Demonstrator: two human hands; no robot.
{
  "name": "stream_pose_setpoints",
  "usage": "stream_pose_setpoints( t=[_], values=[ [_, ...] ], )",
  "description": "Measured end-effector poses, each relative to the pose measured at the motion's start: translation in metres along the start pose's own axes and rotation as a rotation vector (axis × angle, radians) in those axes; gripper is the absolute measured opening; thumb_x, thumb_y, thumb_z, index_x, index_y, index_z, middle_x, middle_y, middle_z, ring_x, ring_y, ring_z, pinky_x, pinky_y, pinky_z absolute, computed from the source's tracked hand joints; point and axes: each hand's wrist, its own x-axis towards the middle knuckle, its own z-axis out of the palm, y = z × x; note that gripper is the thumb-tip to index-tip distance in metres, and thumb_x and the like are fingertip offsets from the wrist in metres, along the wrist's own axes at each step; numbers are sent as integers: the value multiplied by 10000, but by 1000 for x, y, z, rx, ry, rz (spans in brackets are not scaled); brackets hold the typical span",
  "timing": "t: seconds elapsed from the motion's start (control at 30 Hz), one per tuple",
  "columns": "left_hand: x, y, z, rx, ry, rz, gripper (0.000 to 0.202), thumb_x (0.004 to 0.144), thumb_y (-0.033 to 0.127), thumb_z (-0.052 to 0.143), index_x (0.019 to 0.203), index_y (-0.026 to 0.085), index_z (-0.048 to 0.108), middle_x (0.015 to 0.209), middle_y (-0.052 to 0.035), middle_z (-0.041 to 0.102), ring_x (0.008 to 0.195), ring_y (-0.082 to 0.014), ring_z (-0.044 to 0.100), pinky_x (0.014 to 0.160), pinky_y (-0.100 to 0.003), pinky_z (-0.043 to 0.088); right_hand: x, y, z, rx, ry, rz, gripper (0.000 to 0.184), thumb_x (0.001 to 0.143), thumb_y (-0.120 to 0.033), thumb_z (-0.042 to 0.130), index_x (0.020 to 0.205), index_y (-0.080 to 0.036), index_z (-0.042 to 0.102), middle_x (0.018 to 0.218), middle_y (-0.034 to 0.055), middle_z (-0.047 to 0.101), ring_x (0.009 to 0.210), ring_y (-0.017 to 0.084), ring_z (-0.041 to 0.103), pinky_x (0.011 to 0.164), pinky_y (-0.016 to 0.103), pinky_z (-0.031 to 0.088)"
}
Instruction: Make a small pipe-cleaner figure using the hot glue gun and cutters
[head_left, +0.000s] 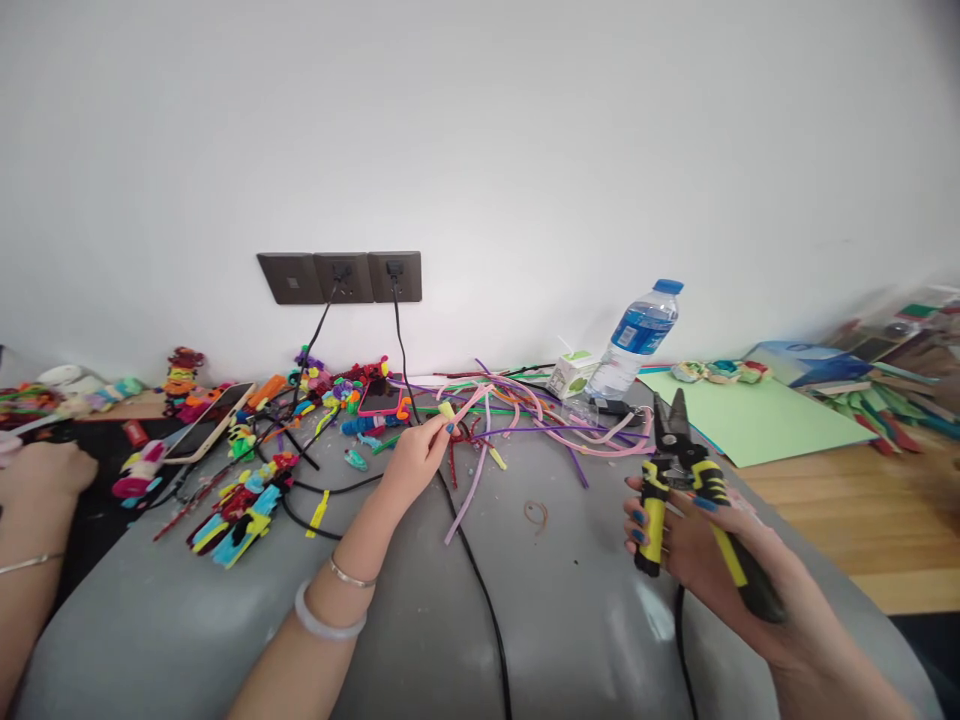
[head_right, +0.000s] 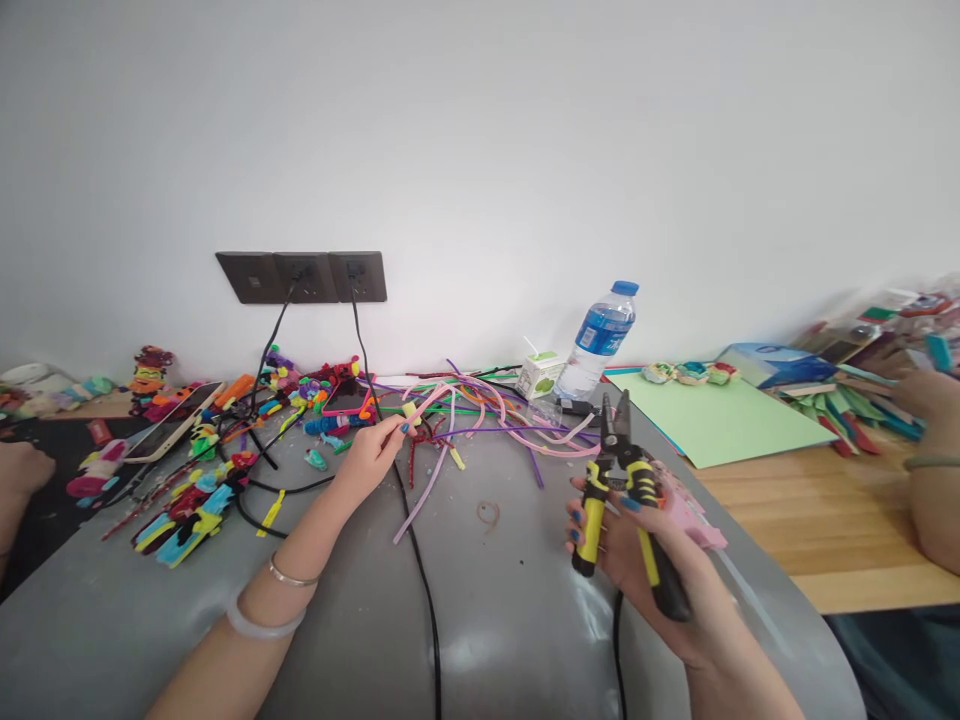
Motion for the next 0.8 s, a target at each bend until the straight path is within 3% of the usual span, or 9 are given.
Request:
stream_pose_setpoints(
  t=[0.1, 0.27, 0.43, 0.67, 0.8],
  values=[
    [-1, 2, 3, -34, -58, 3, 310, 953, 281, 364, 929, 162, 649, 587, 28, 468, 507, -112, 396, 542, -235, 281, -4, 11, -3, 44, 25, 60, 411, 711, -367, 748, 1101, -289, 648, 1005, 103, 694, 876, 307, 625, 778, 481, 485],
    [-2, -2, 7, -173, -114, -21, 386, 971, 340, 340, 961, 141, 670, 578, 39, 417, 509, -107, 371, 537, -232, 285, -5, 21, 13, 139, -255, 220, 507, 719, -468, 694, 1163, -232, 628, 935, 135, 676, 884, 319, 617, 810, 501, 484],
    [-2, -4, 7, -213, -180, 24, 403, 976, 328, 333, 1041, 147, 687, 590, 39, 444, 537, -109, 404, 576, -232, 325, -2, 29, 30, 190, -424, 304, 518, 722, -496, 648, 1165, -230, 616, 924, 125, 655, 841, 291, 613, 816, 488, 476],
    [-3, -1, 7, -284, -188, 7, 419, 986, 399, 332, 933, 136, 653, 542, 51, 415, 517, -108, 397, 572, -236, 328, 8, 41, 50, 265, -529, 375, 433, 750, -446, 640, 1105, -196, 635, 907, 99, 643, 805, 236, 595, 797, 414, 484],
    [-3, 1, 7, -328, -217, -27, 408, 985, 451, 325, 897, 148, 583, 489, 74, 383, 457, -97, 342, 526, -234, 304, 12, 49, 56, 292, -524, 412, 426, 752, -431, 665, 1098, -184, 644, 945, 97, 650, 803, 208, 597, 775, 373, 493]
  ],
)
